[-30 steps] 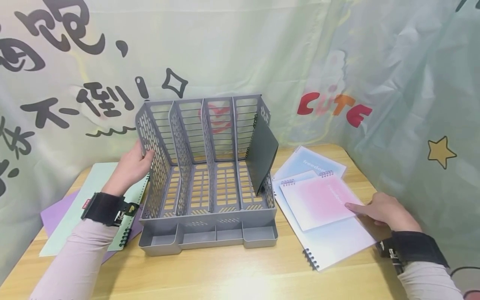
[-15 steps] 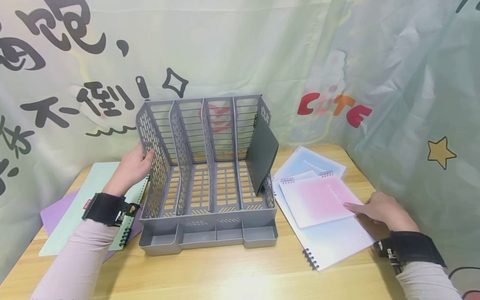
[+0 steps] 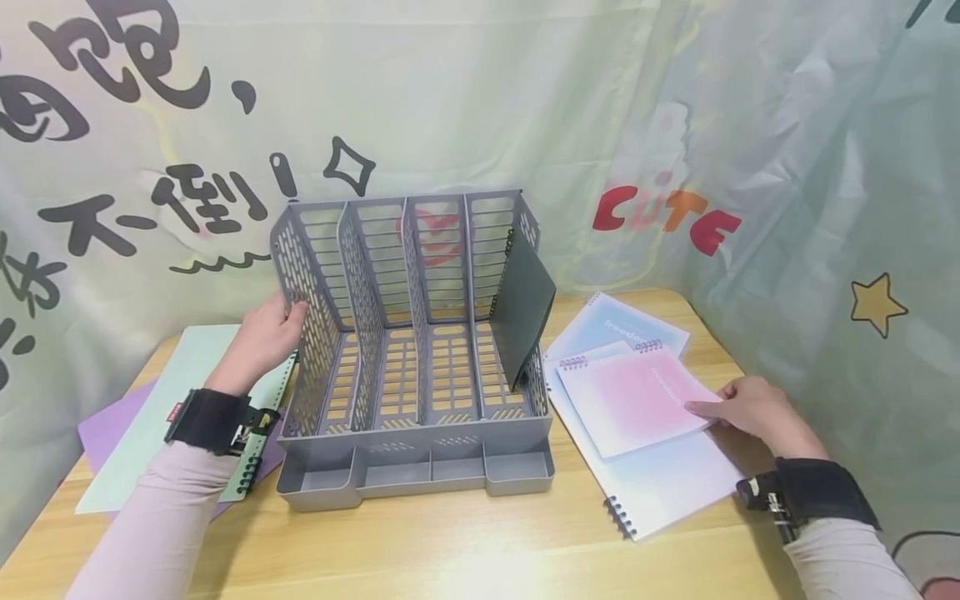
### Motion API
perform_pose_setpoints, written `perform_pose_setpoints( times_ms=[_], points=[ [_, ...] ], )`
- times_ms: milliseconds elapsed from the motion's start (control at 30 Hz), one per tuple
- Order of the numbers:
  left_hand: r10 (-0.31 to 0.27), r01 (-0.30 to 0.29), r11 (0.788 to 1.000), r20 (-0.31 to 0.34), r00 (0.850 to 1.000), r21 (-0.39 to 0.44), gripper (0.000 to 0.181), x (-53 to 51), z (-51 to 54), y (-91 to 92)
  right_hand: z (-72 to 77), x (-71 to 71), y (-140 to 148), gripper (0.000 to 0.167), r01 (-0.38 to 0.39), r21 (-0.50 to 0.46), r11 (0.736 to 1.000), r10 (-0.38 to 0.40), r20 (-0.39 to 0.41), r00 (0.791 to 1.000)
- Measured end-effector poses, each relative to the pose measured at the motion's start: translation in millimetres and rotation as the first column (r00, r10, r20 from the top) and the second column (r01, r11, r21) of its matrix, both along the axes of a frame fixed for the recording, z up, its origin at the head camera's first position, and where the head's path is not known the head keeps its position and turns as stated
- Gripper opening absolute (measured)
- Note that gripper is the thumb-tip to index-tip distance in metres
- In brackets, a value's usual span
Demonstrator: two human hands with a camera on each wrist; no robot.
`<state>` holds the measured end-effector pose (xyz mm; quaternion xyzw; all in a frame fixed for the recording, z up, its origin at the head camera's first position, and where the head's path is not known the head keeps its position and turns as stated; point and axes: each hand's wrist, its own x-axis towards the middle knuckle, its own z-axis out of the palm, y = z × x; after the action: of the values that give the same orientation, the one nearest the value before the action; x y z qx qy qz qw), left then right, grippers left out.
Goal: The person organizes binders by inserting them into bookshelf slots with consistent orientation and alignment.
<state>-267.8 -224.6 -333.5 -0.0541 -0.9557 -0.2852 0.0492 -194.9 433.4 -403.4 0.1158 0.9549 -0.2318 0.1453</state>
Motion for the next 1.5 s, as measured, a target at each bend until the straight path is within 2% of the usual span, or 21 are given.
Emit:
perform_pose_setpoints(
  times_ms=[167,400,533,733,867,1033,1100,1233,1300,1400,1500],
  points=[
    [0.006,-0.006,1.000,0.006,1.000,0.002,0.054,0.1,-1.8,-0.2,-1.0,-0.4,-0.9,0.063,0.021,-0.036,0.999,-0.023,-0.050,0.998],
    [0.016,-0.016,1.000,0.009,1.000,-0.012,0.053,0.4,-2.3,0.1,4.2,-5.4,-9.0,0.068,0.018,-0.129,0.991,-0.034,-0.126,0.991],
    [0.018,-0.018,0.999,0.012,1.000,-0.029,0.054,0.1,-1.7,0.4,8.0,-8.8,-18.0,0.060,-0.010,-0.187,0.982,-0.030,-0.209,0.977],
    [0.018,-0.017,0.999,0.019,1.000,-0.038,0.053,0.0,-1.0,0.7,14.7,-10.1,-35.5,0.051,-0.036,-0.284,0.958,-0.049,-0.286,0.957],
    [0.019,-0.018,0.999,0.023,1.000,-0.040,0.052,0.0,-1.2,0.8,20.1,-10.9,-45.8,0.045,-0.059,-0.374,0.926,-0.067,-0.314,0.947],
    [0.021,-0.020,0.999,0.023,0.999,-0.044,0.051,0.0,-1.6,0.5,25.7,-10.7,-60.1,0.028,-0.111,-0.522,0.845,-0.086,-0.339,0.937],
    [0.021,-0.020,0.999,0.022,1.000,-0.044,0.051,0.1,-1.7,0.3,26.9,-9.2,-65.8,0.021,-0.144,-0.529,0.836,-0.071,-0.365,0.929],
    [0.016,-0.015,0.999,0.021,1.000,-0.039,0.050,0.5,-2.3,0.1,24.3,-6.7,-75.8,0.016,-0.199,-0.477,0.856,-0.021,-0.417,0.909],
    [0.011,-0.010,0.999,0.022,1.000,-0.035,0.049,0.8,-2.7,0.1,21.7,-6.8,-80.4,0.016,-0.232,-0.460,0.857,0.001,-0.448,0.894],
    [0.003,-0.002,0.999,0.031,0.999,-0.032,0.049,1.3,-3.4,-0.4,19.2,-7.6,-87.6,0.016,-0.283,-0.428,0.858,0.028,-0.513,0.858],
    [0.002,-0.001,0.999,0.037,0.999,-0.033,0.048,1.4,-4.0,-1.1,20.1,-5.5,-92.2,0.020,-0.289,-0.366,0.885,0.045,-0.551,0.833]
  ],
)
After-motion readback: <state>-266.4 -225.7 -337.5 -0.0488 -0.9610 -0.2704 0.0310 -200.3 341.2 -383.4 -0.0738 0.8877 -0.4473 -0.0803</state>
